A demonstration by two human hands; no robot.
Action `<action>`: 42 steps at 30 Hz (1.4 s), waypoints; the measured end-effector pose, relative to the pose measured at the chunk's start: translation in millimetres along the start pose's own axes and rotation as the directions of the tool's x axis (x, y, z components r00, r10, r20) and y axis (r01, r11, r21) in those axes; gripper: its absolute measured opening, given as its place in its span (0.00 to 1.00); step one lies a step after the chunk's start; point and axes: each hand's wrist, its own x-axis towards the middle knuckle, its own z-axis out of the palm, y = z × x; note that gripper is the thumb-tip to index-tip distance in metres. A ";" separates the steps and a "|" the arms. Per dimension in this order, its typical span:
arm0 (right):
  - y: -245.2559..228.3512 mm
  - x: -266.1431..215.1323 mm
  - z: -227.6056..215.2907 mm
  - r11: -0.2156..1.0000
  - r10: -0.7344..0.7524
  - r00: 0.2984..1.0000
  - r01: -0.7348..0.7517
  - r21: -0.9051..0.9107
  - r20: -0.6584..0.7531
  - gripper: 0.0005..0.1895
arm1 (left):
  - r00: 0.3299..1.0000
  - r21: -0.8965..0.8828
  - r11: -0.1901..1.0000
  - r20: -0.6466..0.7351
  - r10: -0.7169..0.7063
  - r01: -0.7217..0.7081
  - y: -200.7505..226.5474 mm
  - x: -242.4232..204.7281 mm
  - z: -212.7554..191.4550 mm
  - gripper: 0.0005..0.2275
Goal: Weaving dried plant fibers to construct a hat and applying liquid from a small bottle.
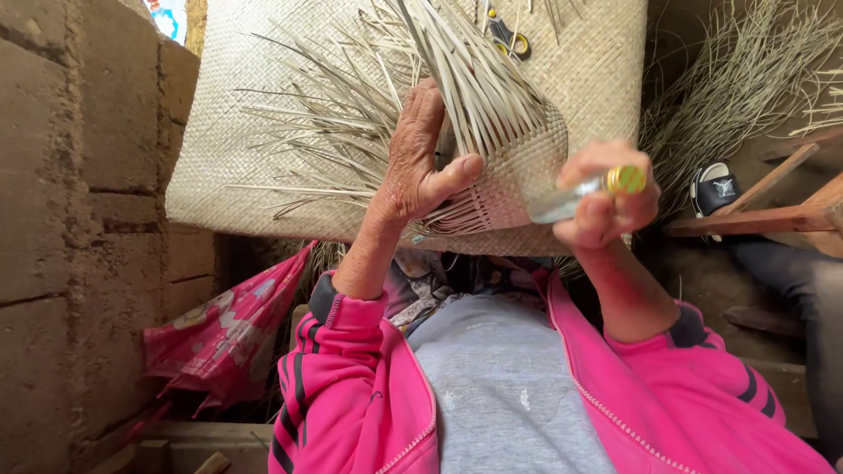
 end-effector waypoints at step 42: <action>31.1 22.0 -0.5 0.999 0.051 0.994 -0.051 -0.011 0.098 0.19 | 0.999 -0.122 0.992 -0.006 -0.041 0.040 -27.0 -6.5 5.2 0.42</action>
